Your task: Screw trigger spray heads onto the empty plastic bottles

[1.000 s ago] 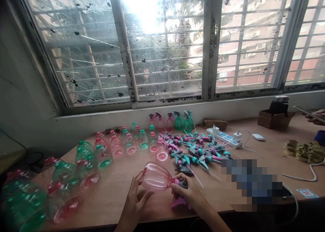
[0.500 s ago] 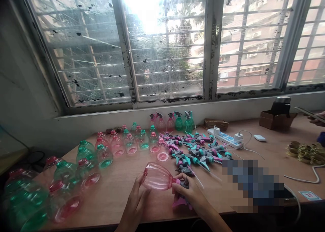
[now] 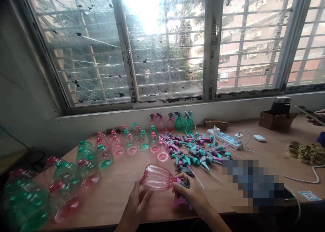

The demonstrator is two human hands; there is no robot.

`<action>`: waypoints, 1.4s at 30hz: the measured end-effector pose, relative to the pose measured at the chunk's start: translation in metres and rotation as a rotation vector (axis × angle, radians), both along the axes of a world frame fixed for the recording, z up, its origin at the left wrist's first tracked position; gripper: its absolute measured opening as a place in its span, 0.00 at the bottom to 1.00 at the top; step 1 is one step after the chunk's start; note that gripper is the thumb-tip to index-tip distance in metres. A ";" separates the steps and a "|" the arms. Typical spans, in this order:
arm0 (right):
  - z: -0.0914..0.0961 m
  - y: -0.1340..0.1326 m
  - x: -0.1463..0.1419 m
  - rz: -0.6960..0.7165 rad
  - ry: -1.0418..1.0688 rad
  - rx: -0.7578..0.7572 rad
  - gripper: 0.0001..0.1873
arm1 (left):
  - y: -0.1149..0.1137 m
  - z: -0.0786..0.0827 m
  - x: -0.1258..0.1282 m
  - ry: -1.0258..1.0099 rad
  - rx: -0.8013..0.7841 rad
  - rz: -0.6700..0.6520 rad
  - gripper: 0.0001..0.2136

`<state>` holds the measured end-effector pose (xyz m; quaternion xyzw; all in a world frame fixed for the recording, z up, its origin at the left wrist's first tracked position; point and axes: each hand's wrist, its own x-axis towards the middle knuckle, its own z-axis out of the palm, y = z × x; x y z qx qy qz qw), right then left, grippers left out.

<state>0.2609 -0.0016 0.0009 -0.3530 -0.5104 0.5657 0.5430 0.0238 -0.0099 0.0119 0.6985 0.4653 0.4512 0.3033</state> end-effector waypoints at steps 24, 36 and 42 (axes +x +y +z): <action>-0.008 0.001 0.003 0.009 0.006 0.019 0.17 | 0.008 -0.008 -0.003 -0.139 0.105 -0.038 0.18; -0.010 0.003 0.003 -0.028 0.007 0.026 0.16 | 0.002 0.004 -0.001 -0.138 0.001 -0.047 0.20; -0.006 0.000 0.002 -0.015 -0.058 0.053 0.16 | 0.002 0.008 -0.001 -0.300 -0.141 -0.096 0.21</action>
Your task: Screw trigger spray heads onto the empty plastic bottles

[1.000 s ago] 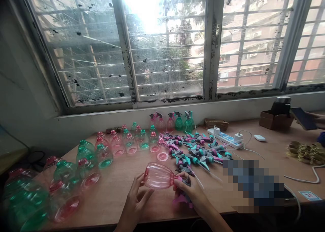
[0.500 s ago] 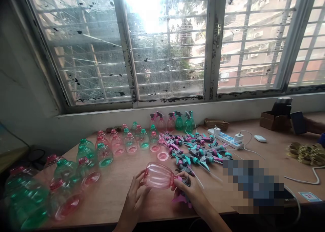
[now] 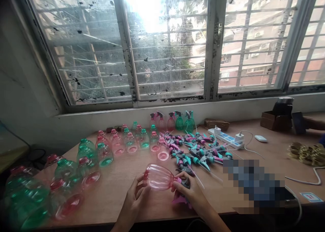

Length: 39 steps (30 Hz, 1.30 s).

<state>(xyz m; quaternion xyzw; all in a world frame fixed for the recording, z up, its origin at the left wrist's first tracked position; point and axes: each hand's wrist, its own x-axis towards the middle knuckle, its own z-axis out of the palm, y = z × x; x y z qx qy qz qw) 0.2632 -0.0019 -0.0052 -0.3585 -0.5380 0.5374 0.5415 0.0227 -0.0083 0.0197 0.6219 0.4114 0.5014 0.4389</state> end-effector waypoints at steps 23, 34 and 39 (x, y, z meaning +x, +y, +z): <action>0.010 -0.004 -0.002 -0.020 -0.045 -0.040 0.21 | 0.005 -0.010 0.001 -0.068 0.029 0.026 0.23; 0.007 -0.002 0.001 0.046 0.041 -0.100 0.21 | 0.004 -0.014 -0.003 0.092 0.214 0.057 0.18; 0.007 -0.002 0.001 0.037 -0.018 -0.057 0.20 | 0.002 -0.010 -0.003 0.059 0.161 0.066 0.19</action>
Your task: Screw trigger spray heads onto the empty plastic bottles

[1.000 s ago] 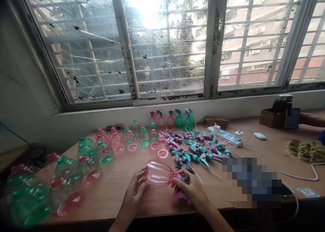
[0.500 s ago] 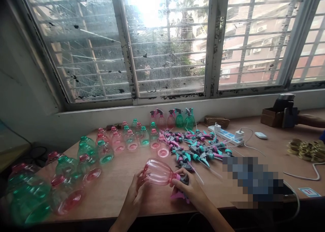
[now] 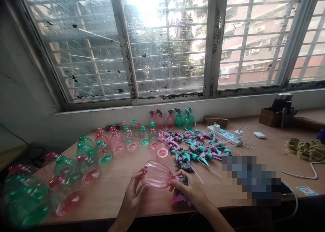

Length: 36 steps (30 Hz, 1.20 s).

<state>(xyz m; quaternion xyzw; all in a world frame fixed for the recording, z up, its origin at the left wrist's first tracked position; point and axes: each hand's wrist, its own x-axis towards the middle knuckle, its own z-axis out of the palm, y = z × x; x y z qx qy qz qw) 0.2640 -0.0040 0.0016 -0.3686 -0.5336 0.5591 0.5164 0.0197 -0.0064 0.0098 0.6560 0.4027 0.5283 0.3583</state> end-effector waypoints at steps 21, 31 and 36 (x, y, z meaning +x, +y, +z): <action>0.005 -0.004 -0.003 -0.026 -0.112 0.041 0.21 | 0.001 0.006 0.001 -0.077 -0.057 -0.010 0.20; 0.006 -0.003 -0.004 -0.049 -0.072 -0.016 0.24 | 0.004 0.009 -0.001 -0.025 -0.061 -0.048 0.20; 0.008 -0.004 -0.005 -0.062 -0.091 0.023 0.23 | 0.004 0.007 -0.003 -0.022 -0.059 -0.064 0.22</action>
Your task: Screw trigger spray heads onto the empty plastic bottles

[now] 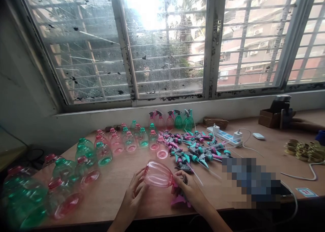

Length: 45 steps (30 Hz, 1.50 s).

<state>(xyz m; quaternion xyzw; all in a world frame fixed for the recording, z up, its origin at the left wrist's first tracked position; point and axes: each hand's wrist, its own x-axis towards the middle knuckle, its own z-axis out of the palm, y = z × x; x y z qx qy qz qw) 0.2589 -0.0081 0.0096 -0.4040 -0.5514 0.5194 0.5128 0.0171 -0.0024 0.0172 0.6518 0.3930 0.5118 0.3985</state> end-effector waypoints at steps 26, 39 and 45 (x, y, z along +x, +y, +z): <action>-0.004 0.006 -0.002 -0.091 0.003 -0.129 0.32 | 0.011 -0.036 -0.001 -0.073 0.026 -0.166 0.43; -0.003 -0.002 0.004 -0.014 -0.064 0.093 0.19 | 0.009 -0.021 -0.004 -0.183 -0.119 -0.046 0.42; -0.007 0.000 0.004 -0.018 -0.103 0.145 0.19 | 0.004 -0.008 0.000 -0.099 -0.175 -0.035 0.36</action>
